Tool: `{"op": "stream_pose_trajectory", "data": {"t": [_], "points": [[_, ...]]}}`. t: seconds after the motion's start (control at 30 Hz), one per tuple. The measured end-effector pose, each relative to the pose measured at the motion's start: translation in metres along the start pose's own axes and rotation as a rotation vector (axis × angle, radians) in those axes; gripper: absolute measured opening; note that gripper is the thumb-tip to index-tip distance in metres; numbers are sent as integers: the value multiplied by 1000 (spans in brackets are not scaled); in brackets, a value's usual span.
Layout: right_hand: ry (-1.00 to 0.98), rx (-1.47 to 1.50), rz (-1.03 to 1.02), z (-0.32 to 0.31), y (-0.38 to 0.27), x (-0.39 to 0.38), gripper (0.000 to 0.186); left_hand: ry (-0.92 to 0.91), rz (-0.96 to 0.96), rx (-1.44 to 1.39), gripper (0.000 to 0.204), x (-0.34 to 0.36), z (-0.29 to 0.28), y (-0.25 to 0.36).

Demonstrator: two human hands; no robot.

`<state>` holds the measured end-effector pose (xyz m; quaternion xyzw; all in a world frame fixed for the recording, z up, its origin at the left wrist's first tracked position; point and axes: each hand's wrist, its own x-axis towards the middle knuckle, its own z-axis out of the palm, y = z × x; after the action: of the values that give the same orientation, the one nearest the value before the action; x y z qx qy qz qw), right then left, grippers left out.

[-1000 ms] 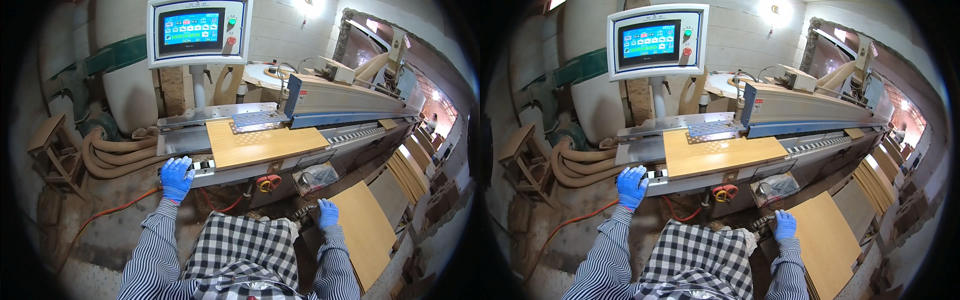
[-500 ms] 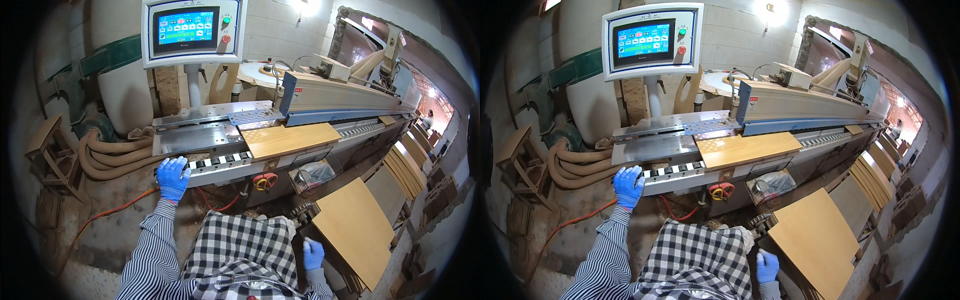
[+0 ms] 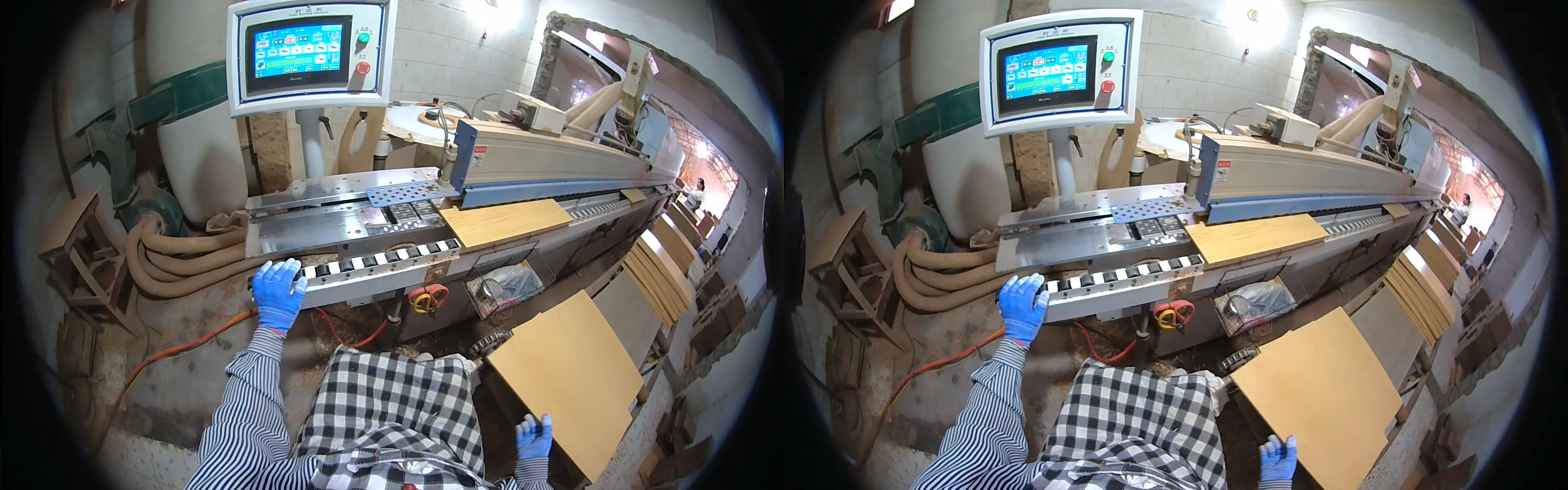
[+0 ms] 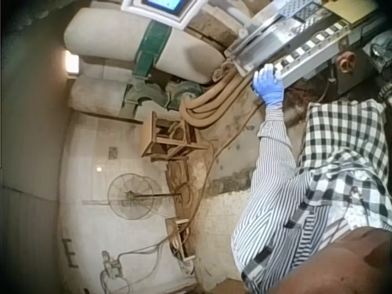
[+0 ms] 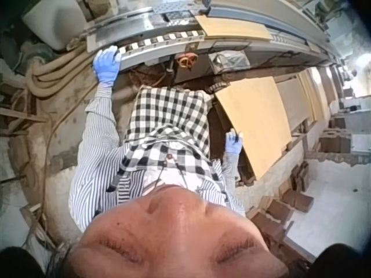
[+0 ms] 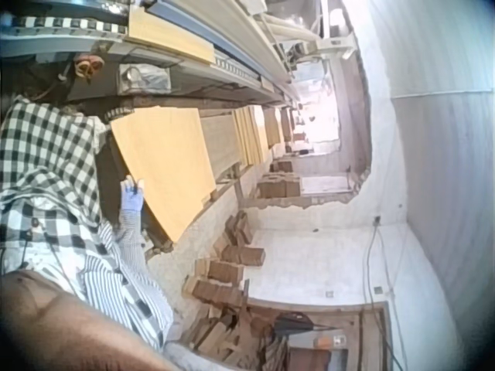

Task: The person repeatedly places rectangular wooden boards onto a CNC machine's conveyor belt, allowing the machine to process them, and then removes the finished boards. The person wears blue gloves and a checkered apron while performing this repetitive task in a workshop setting.

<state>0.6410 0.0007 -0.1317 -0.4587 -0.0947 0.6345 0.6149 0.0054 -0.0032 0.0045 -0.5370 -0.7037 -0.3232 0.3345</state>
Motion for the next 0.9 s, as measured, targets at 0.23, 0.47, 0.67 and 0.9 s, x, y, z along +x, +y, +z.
{"op": "stream_pose_trajectory", "data": {"t": [0.23,0.47,0.67,0.9], "points": [[138,262,2,-25,-10,-22,36,-28,-15,2,35,0,-3,0],[-39,220,-90,-34,-15,-32,19,-79,-19,-33,38,4,-9,2],[-274,85,-42,53,-4,-50,24,-264,5,-10,57,1,-43,16],[-706,-158,112,219,40,-58,17,-448,235,-234,79,-23,-104,78]]}}
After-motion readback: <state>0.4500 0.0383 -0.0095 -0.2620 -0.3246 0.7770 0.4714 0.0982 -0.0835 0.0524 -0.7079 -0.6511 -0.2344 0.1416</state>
